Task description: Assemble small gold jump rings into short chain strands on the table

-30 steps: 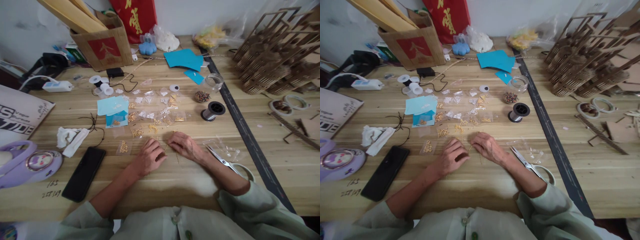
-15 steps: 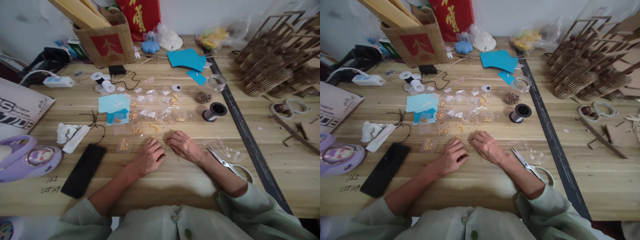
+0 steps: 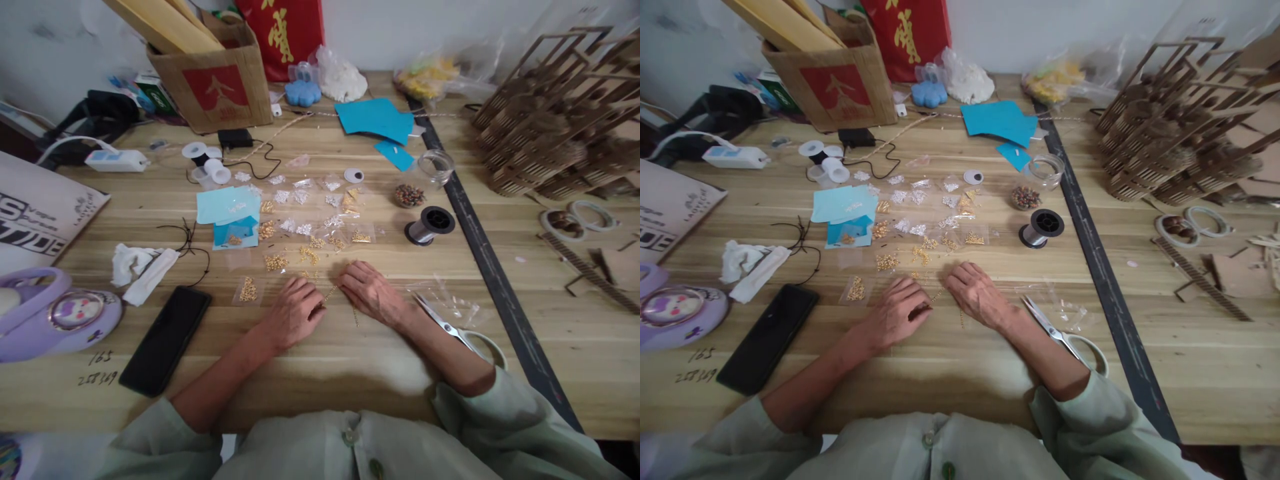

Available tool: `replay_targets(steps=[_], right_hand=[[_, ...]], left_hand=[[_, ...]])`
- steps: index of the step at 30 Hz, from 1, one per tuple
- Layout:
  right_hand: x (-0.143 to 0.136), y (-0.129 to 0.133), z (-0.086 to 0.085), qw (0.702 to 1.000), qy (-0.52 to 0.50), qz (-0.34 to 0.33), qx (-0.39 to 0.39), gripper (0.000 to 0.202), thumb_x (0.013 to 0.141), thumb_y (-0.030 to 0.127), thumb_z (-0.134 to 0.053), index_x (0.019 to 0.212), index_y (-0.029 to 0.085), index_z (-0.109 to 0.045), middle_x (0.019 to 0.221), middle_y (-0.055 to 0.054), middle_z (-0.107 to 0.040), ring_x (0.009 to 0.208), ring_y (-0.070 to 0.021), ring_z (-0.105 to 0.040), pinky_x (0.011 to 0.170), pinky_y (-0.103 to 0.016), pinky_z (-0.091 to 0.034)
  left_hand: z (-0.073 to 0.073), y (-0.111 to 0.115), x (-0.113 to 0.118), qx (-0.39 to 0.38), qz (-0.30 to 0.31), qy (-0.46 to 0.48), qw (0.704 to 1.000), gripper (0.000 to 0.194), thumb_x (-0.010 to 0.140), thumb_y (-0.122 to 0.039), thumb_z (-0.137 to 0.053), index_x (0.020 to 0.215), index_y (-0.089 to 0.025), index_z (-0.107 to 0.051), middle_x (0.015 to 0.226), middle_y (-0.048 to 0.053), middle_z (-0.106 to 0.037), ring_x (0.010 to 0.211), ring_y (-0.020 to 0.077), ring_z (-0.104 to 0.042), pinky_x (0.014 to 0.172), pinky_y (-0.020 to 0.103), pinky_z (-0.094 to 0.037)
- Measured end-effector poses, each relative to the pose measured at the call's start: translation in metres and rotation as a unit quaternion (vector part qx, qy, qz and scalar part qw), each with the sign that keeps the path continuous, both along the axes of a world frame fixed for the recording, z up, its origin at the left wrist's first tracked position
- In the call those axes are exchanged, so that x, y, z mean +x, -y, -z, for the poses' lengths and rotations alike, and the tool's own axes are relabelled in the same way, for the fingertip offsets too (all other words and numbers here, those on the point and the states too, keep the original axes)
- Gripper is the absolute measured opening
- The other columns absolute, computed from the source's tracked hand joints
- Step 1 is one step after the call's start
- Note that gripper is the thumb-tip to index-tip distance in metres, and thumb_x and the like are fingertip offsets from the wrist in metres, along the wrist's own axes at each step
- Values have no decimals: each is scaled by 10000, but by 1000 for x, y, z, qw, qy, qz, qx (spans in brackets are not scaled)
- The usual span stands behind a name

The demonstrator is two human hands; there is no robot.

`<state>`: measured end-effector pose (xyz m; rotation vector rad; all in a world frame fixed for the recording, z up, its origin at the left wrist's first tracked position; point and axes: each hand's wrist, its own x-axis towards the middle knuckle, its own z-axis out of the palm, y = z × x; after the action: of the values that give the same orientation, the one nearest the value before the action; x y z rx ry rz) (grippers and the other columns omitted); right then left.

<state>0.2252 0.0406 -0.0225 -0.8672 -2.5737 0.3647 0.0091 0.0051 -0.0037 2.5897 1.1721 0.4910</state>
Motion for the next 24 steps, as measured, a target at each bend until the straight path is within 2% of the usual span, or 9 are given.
replay_targets(steps=[6, 13, 24], right_hand=[[-1, 0, -1, 1000, 11, 17, 6, 193, 954, 184, -402, 955, 171, -594, 863, -87, -583, 836, -210, -482, 772, -352, -409], [0, 0, 0, 999, 15, 21, 24, 197, 951, 178, -397, 943, 166, -593, 856, -86, -584, 816, -208, -468, 758, -351, -410], [0, 0, 0, 999, -2, 33, 5, 216, 958, 204, -389, 939, 167, -602, 865, -95, -586, 831, -213, -493, 760, -359, -418]], left_hand=[[1, 1, -1, -5, -28, -13, 1000, 140, 793, -197, -638, 680, -167, -561, 715, 34, -604, 747, 184, -513, 768, 350, -414], [0, 1, -1, -27, -20, -14, 999, 127, 788, -128, -603, 672, -163, -566, 708, 29, -609, 742, 176, -511, 748, 334, -402], [-1, 2, -2, -28, -13, -21, 999, 110, 780, -127, -595, 682, -171, -573, 740, 34, -614, 774, 187, -517, 744, 335, -399]])
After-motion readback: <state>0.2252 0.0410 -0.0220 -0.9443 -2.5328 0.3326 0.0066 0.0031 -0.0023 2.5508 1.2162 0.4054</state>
